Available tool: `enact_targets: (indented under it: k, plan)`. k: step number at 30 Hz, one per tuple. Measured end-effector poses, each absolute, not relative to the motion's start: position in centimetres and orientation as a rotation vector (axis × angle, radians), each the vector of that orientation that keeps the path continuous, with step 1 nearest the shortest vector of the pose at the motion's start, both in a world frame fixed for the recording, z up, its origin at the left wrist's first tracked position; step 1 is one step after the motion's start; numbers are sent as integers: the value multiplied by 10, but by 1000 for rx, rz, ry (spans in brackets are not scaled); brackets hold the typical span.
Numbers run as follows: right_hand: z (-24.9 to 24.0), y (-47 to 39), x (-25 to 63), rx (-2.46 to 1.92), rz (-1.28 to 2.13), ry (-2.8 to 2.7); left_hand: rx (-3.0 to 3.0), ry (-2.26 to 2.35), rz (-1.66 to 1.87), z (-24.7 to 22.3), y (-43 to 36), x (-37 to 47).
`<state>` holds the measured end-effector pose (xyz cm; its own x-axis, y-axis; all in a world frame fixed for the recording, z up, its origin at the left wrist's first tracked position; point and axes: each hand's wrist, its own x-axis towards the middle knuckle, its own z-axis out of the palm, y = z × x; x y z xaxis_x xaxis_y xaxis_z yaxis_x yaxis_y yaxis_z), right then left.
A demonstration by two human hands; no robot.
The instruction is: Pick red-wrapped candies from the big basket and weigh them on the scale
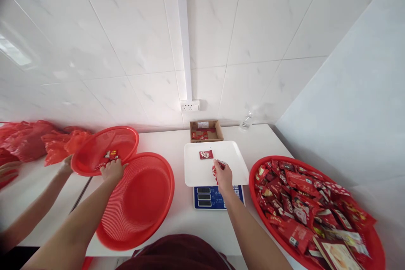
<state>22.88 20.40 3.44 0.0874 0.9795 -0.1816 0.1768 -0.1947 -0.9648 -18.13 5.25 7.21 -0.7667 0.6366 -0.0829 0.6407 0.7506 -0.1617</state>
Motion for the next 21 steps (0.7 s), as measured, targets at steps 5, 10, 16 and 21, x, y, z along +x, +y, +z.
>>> enact_targets:
  k: [5, 10, 16, 21]
  plan:
    - [45, 189, 198, -1406, 1423, -1045, 1173, 2890, -259, 67, 63, -170]
    - [62, 154, 135, -1226, 1776, -1019, 1372, 2928, 18, 54, 64, -133]
    - [56, 160, 108, -1108, 1521, -1751, 1229, 2625, 600, 42, 45, -79]
    - [41, 213, 161, -1467, 654, -2403, 1128, 2387, 714, 28, 3, -52]
